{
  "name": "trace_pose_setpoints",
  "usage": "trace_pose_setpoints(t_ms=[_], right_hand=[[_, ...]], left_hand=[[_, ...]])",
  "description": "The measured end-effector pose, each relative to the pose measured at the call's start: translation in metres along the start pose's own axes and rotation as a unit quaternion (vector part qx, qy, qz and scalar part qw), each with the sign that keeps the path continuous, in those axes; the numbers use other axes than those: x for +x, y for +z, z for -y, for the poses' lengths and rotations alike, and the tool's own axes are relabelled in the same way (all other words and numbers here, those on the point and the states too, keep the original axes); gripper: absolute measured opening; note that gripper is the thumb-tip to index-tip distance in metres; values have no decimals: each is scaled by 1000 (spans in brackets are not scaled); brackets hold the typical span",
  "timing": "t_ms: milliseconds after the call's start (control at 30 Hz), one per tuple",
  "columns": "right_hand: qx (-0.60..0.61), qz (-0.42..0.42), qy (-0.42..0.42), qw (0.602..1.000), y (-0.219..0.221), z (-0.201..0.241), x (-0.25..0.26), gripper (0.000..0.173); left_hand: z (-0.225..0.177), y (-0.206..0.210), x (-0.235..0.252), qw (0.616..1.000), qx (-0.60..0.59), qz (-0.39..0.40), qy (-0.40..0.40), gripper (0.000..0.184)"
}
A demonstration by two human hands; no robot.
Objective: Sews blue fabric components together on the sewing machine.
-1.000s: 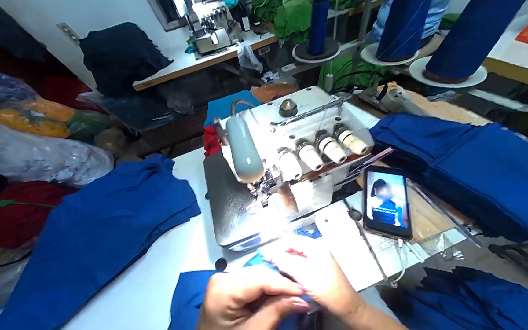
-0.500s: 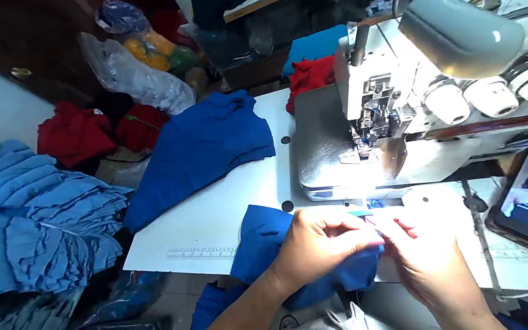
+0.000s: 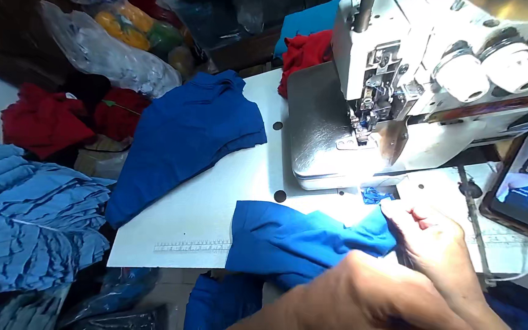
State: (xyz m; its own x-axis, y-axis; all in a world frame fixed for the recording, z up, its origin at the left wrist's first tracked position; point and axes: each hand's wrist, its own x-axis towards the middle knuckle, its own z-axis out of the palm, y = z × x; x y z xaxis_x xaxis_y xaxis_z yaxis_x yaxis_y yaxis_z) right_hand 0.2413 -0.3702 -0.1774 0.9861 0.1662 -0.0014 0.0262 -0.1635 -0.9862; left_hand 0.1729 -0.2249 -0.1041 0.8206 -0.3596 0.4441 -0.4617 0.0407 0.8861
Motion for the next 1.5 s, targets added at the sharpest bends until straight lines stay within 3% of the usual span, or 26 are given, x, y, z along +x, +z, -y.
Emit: trace_pose_setpoints(t_ms=[67, 167, 333, 867, 933, 1033, 1133, 1233, 1333, 1500], right_hand=[[18, 19, 1, 1000, -3, 11, -5, 14], [82, 56, -27, 995, -5, 12, -11, 11], [138, 82, -30, 987, -1, 6, -16, 9], [91, 171, -108, 975, -13, 0, -6, 9], [94, 186, -127, 970, -14, 3, -7, 10], [125, 172, -156, 965, -4, 9, -13, 13], [135, 132, -172, 967, 2, 10, -11, 11], [166, 136, -95, 972, -2, 5, -13, 6], [224, 138, -12, 965, -4, -3, -14, 18], [237, 129, 18, 963, -2, -4, -11, 14]], left_hand=[[9, 9, 2, 997, 26, -51, -60, 20], [31, -4, 1, 962, 38, -225, -148, 2], [37, -18, -6, 946, 49, -280, -157, 8], [36, -28, -15, 947, 78, -265, -162, 17], [28, -26, -13, 937, 80, -279, -195, 18], [20, -25, -11, 915, 82, -294, -264, 16], [36, -28, -11, 931, 42, -289, -221, 11], [40, -27, -15, 935, 38, -285, -207, 14], [37, -25, -14, 945, 47, -272, -175, 14], [39, -24, -16, 953, 86, -251, -142, 10]])
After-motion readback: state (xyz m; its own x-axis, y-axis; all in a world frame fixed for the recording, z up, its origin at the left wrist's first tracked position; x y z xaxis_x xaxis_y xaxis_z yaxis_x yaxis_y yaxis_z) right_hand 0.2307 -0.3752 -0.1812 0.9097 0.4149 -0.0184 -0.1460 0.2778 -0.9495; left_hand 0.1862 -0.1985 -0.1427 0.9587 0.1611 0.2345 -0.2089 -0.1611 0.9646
